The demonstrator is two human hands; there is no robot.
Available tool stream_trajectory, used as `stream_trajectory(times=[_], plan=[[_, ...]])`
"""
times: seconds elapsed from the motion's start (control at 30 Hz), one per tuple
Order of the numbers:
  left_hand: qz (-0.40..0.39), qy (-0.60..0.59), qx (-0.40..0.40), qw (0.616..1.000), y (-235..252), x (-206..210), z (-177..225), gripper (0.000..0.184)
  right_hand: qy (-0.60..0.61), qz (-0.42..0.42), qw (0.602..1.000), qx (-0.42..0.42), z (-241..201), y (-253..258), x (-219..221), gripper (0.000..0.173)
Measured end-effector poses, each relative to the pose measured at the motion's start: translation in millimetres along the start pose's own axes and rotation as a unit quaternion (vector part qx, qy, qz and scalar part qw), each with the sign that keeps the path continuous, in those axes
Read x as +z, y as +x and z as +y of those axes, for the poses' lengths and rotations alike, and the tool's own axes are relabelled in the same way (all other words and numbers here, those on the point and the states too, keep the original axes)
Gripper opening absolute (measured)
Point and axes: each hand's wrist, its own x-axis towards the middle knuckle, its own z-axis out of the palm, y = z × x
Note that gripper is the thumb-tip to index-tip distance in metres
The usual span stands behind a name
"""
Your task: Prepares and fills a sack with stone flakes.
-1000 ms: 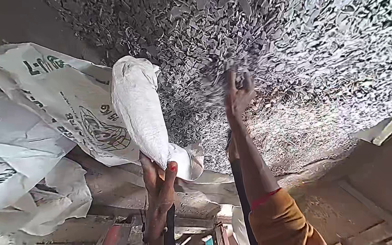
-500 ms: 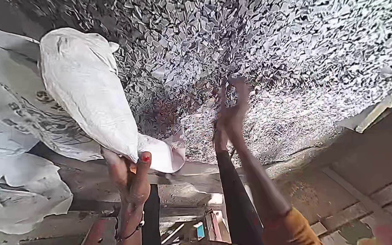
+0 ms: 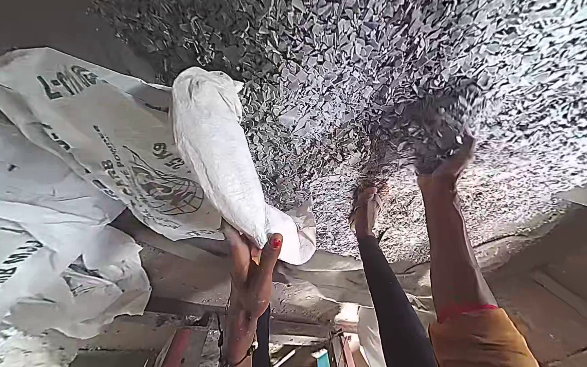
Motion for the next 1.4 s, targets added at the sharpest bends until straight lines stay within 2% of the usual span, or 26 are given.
stream_trajectory(times=[0.1,0.2,0.23,0.3,0.33,0.37,0.4,0.43,0.47,0.5,0.53,0.57,0.63,0.7,0.77,0.83,0.87,0.93,0.97,1.03,1.07,1.1,1.13,1.2,1.3,1.4], plan=[[-0.014,0.005,0.0,1.0,0,0,0,0.102,-0.025,-0.079,0.995,0.049,4,-47,37,0.04],[-0.015,0.009,0.004,1.0,2,3,-1,0.103,-0.063,-0.142,0.985,0.069,28,-96,79,0.027],[-0.012,0.017,0.008,1.0,3,3,-1,0.102,-0.082,-0.151,0.982,0.08,33,-116,92,0.033],[-0.014,0.04,0.015,0.999,3,3,-1,0.102,-0.118,-0.197,0.966,0.122,43,-156,104,0.077],[-0.01,0.051,0.02,0.998,3,4,0,0.101,-0.128,-0.23,0.955,0.139,46,-176,107,0.082],[-0.002,0.06,0.025,0.998,4,5,1,0.099,-0.116,-0.267,0.944,0.154,46,-195,109,0.073],[0.005,0.067,0.031,0.997,4,7,1,0.097,-0.105,-0.314,0.928,0.171,42,-216,110,0.055],[0.014,0.068,0.039,0.997,4,7,2,0.094,-0.084,-0.388,0.897,0.194,34,-233,110,0.031],[0.029,0.062,0.046,0.997,5,6,3,0.09,-0.067,-0.495,0.837,0.224,21,-243,109,0.026],[0.045,0.052,0.049,0.996,6,3,5,0.086,-0.075,-0.591,0.768,0.235,11,-244,110,0.032],[0.062,0.039,0.059,0.996,9,-1,7,0.083,-0.119,-0.651,0.722,0.202,4,-239,117,0.033],[0.072,0.031,0.068,0.995,13,-6,9,0.084,-0.19,-0.673,0.704,0.124,-3,-229,128,0.032],[0.076,0.041,0.073,0.994,10,-12,10,0.087,-0.336,-0.602,0.717,-0.108,-25,-195,142,0.036],[0.075,0.062,0.059,0.993,6,-6,9,0.091,-0.413,-0.46,0.728,-0.296,-74,-144,164,0.039],[0.073,0.079,0.047,0.993,7,-3,9,0.094,-0.434,-0.346,0.697,-0.454,-133,-101,197,0.038],[0.07,0.092,0.036,0.993,8,-10,9,0.097,-0.458,-0.309,0.632,-0.543,-189,-74,236,0.041],[0.071,0.103,0.03,0.992,11,-15,10,0.098,-0.499,-0.305,0.599,-0.547,-213,-65,258,0.045],[0.069,0.099,0.016,0.993,14,-24,12,0.098,-0.576,-0.295,0.558,-0.52,-242,-46,300,0.055],[0.065,0.097,0.007,0.993,14,-27,12,0.098,-0.607,-0.285,0.556,-0.492,-244,-39,315,0.069],[0.061,0.095,0.004,0.994,14,-29,10,0.096,-0.637,-0.25,0.562,-0.464,-228,-35,331,0.112],[0.06,0.096,0.006,0.994,14,-29,9,0.094,-0.647,-0.239,0.564,-0.454,-218,-40,333,0.125],[0.055,0.094,0.011,0.994,15,-28,8,0.094,-0.647,-0.235,0.572,-0.446,-209,-47,334,0.127],[0.052,0.093,0.014,0.994,14,-28,8,0.093,-0.648,-0.23,0.572,-0.447,-200,-52,335,0.121],[0.055,0.088,0.013,0.995,13,-26,10,0.093,-0.653,-0.24,0.575,-0.432,-188,-62,331,0.096],[0.056,0.086,-0.006,0.995,12,-23,10,0.096,-0.681,-0.255,0.555,-0.404,-170,-75,312,0.073],[0.036,0.086,-0.015,0.996,11,-25,12,0.09,-0.688,-0.26,0.563,-0.377,-136,-93,283,0.067]])
